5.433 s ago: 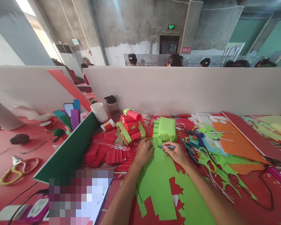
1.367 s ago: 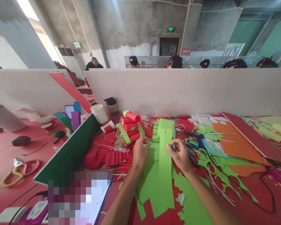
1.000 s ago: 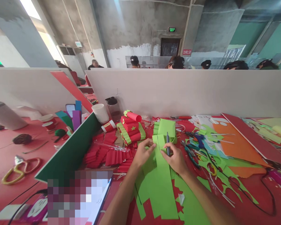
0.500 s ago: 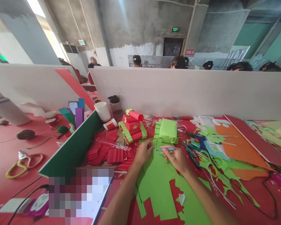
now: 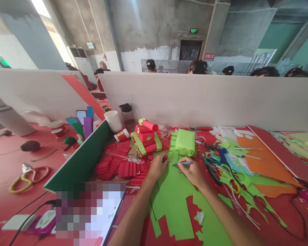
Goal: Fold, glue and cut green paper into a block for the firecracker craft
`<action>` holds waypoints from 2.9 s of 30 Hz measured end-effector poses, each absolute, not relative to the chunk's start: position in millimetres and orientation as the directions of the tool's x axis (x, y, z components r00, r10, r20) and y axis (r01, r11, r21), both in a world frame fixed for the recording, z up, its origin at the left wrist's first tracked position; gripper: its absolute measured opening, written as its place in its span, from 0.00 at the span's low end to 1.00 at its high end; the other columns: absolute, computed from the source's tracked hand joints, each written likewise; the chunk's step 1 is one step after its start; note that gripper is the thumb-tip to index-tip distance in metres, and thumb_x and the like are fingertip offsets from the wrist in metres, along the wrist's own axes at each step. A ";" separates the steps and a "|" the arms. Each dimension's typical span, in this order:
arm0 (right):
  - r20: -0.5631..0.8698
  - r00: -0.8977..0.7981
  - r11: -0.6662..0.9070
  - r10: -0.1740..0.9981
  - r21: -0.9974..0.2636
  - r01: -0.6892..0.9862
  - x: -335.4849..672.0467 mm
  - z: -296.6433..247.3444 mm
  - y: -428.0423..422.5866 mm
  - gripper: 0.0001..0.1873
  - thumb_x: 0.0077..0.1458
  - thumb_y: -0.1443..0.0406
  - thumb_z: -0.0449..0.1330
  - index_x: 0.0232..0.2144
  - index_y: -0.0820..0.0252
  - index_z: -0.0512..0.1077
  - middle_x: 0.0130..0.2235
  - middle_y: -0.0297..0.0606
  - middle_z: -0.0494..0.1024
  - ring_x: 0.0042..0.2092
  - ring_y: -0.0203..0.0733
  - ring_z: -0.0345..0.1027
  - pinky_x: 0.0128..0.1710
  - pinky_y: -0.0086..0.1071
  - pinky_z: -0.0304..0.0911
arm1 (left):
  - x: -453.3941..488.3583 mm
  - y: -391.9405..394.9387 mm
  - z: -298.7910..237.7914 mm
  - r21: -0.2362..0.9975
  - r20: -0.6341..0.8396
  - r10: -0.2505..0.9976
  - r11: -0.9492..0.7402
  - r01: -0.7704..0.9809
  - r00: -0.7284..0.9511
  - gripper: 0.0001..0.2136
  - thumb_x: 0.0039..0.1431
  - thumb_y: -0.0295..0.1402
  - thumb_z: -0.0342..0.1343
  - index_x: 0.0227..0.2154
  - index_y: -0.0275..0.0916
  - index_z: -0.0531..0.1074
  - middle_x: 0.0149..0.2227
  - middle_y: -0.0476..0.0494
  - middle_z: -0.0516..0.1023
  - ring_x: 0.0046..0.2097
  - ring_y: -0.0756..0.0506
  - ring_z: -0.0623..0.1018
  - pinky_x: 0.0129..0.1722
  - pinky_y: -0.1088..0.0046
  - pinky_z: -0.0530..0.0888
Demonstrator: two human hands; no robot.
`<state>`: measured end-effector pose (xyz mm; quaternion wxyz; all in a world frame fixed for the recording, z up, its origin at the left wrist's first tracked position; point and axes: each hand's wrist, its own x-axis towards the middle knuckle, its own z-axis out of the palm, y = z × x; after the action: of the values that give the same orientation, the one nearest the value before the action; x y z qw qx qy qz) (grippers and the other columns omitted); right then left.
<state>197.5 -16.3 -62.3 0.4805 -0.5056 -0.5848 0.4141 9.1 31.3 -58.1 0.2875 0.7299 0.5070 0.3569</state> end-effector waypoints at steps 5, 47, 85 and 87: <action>0.136 -0.032 0.140 0.990 -0.965 0.222 198.1 -63.5 -15.4 0.15 0.53 0.51 0.62 0.30 0.55 0.73 0.29 0.36 0.77 0.34 0.46 0.76 0.32 0.37 0.76 | 9.2 31.0 -58.4 0.775 0.216 0.947 -0.314 0.549 0.236 0.05 0.56 0.30 0.55 0.26 0.39 0.67 0.24 0.51 0.71 0.26 0.49 0.69 0.27 0.76 0.60; 0.164 -0.089 0.181 0.982 -0.952 0.249 199.4 -46.6 -23.2 0.13 0.57 0.54 0.58 0.33 0.57 0.73 0.30 0.34 0.76 0.28 0.40 0.73 0.26 0.30 0.70 | 7.5 33.2 -59.1 0.806 0.265 0.945 -0.326 0.495 0.191 0.08 0.58 0.34 0.52 0.25 0.40 0.63 0.25 0.52 0.68 0.28 0.49 0.68 0.30 0.75 0.62; 0.088 -0.116 0.113 0.989 -0.967 0.230 200.7 -59.5 -10.6 0.16 0.54 0.51 0.60 0.33 0.58 0.75 0.30 0.38 0.77 0.33 0.45 0.75 0.30 0.35 0.75 | 9.0 35.3 -62.6 0.791 0.203 0.955 -0.289 0.539 0.214 0.08 0.54 0.28 0.58 0.28 0.41 0.63 0.26 0.52 0.73 0.28 0.49 0.72 0.28 0.77 0.62; 0.090 -0.118 0.115 0.989 -0.967 0.226 200.5 -59.1 -11.0 0.17 0.54 0.51 0.60 0.34 0.57 0.75 0.30 0.38 0.77 0.33 0.46 0.75 0.30 0.36 0.75 | 8.8 35.4 -62.8 0.792 0.208 0.954 -0.294 0.535 0.217 0.07 0.54 0.28 0.58 0.28 0.40 0.63 0.26 0.52 0.73 0.29 0.49 0.72 0.28 0.77 0.62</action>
<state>200.5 -11.0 -59.1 0.4360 -0.5009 -0.6062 0.4377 8.8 35.4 -62.8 0.2951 0.7221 0.5154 0.3547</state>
